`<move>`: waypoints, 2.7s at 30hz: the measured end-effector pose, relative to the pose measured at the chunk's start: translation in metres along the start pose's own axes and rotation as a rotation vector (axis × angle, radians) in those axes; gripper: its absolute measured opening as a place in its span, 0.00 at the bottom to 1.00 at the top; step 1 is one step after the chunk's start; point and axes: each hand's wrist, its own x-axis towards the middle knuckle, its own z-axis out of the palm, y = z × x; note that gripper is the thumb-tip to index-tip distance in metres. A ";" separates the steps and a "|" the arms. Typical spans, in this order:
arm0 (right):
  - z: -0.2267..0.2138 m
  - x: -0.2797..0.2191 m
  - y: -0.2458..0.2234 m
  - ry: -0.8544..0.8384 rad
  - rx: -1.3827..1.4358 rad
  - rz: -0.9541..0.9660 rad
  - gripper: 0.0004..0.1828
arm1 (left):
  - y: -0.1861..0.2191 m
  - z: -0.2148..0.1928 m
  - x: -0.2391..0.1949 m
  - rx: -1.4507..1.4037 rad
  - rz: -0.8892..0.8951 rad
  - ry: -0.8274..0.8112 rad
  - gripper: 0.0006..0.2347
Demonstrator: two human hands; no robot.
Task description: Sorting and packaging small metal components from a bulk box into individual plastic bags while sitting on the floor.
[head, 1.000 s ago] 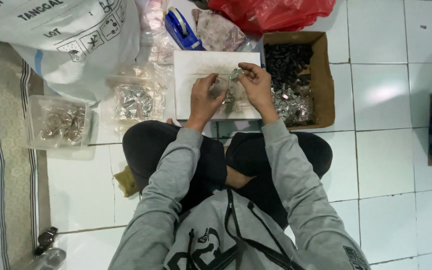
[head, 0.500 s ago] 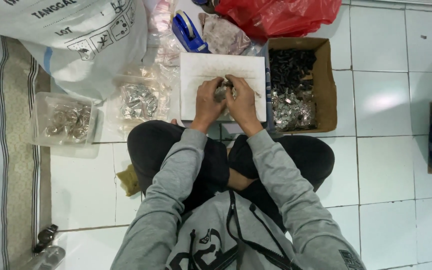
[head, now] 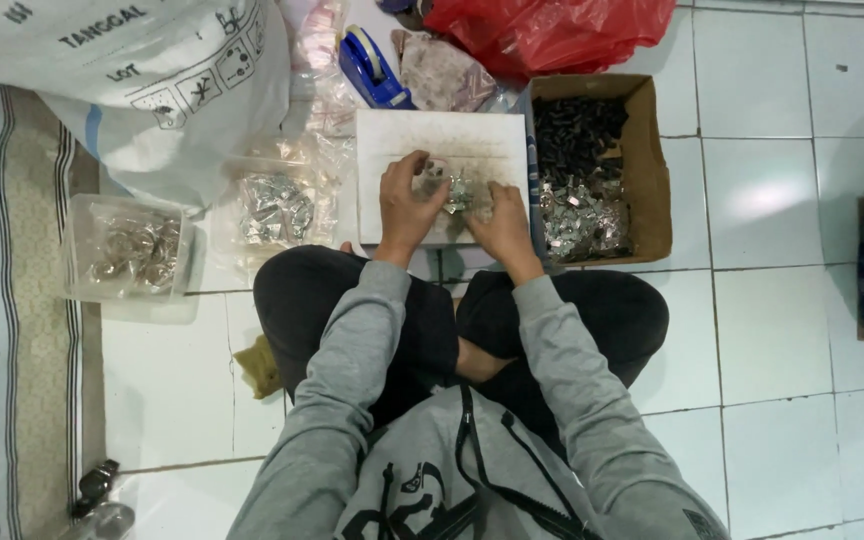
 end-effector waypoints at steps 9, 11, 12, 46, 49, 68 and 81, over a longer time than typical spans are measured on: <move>0.030 0.005 -0.033 -0.067 -0.092 -0.089 0.45 | -0.002 -0.011 0.000 0.013 -0.110 0.071 0.22; 0.032 0.010 -0.026 -0.088 -0.122 -0.176 0.26 | -0.001 -0.011 -0.001 -0.009 -0.120 0.052 0.21; 0.028 0.007 -0.029 -0.087 -0.122 -0.174 0.26 | 0.001 -0.010 -0.005 -0.009 -0.121 0.051 0.21; 0.016 0.046 0.005 -0.061 0.324 0.041 0.09 | -0.003 0.002 -0.009 0.053 0.010 -0.024 0.23; 0.013 0.051 -0.010 -0.002 0.716 0.135 0.11 | -0.001 0.002 -0.008 0.058 0.016 -0.033 0.23; 0.012 0.015 -0.072 0.178 0.481 -0.075 0.09 | -0.006 0.004 -0.011 0.053 -0.020 -0.045 0.24; 0.018 0.011 -0.012 -0.220 -0.066 0.062 0.34 | 0.005 -0.012 -0.009 -0.021 -0.141 -0.012 0.21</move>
